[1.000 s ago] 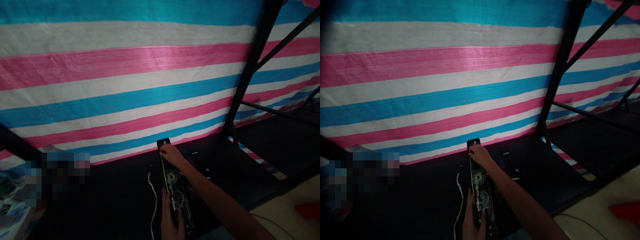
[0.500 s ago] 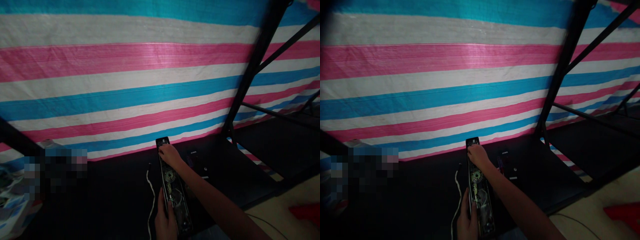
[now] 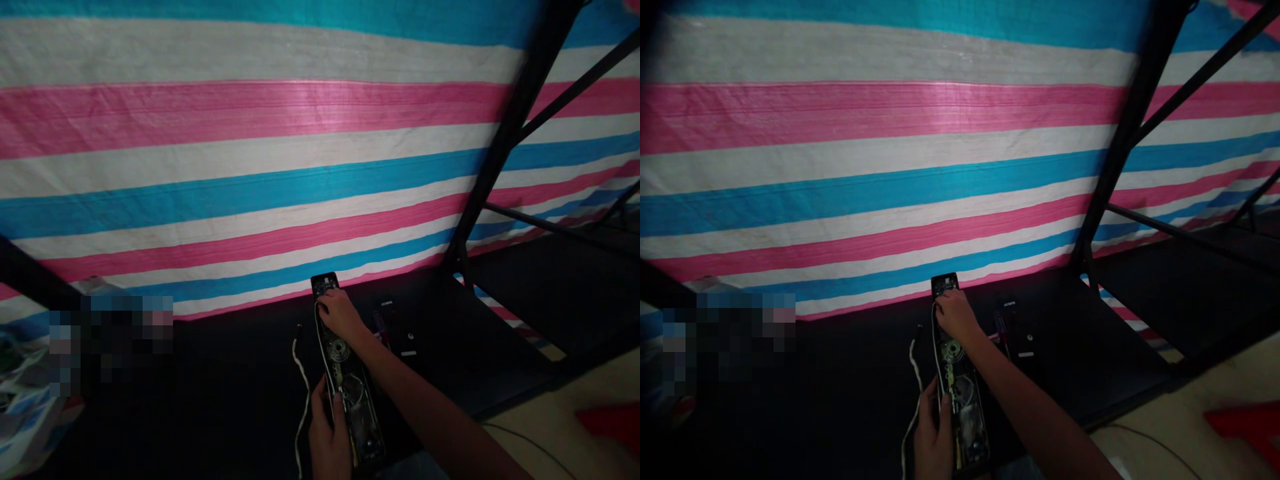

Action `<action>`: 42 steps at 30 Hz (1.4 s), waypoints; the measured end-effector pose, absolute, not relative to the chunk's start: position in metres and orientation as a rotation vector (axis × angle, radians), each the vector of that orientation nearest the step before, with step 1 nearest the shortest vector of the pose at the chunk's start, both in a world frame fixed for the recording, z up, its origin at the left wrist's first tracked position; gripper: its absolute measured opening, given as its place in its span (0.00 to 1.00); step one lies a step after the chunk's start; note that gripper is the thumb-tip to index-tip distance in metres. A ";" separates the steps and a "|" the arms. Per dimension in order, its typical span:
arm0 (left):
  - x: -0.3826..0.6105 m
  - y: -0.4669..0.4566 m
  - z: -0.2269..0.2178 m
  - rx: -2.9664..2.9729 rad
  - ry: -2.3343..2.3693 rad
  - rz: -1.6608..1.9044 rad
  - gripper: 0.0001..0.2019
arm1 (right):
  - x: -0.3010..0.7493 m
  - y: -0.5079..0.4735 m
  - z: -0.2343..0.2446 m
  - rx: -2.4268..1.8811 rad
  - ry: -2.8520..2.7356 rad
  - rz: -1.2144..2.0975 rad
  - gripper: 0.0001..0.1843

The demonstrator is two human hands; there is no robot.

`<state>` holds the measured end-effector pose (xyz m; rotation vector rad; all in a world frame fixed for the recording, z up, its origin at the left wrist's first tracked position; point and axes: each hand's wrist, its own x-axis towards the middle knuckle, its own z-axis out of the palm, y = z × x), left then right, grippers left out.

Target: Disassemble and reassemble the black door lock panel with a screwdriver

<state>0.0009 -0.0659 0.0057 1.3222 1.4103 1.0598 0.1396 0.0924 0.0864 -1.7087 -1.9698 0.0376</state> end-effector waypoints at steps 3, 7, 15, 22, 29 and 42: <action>0.002 -0.067 0.010 1.327 1.424 1.031 0.24 | 0.137 0.092 0.088 -1.740 -1.940 0.037 0.09; 0.001 -0.067 0.012 1.337 1.410 0.984 0.24 | 0.135 0.093 0.090 -1.775 -1.922 0.051 0.09; 0.000 -0.066 0.014 1.342 1.418 0.960 0.25 | 0.130 0.093 0.099 -1.920 -1.870 0.093 0.12; 0.002 -0.067 0.017 1.330 1.421 0.914 0.27 | 0.135 0.103 0.117 -1.987 -1.963 0.190 0.12; 0.003 -0.069 0.006 1.443 1.447 0.913 0.27 | 0.130 0.103 0.125 -2.095 -1.956 0.211 0.12; 0.003 -0.071 0.002 1.510 1.457 0.919 0.27 | 0.143 0.101 0.124 -2.012 -1.983 0.256 0.10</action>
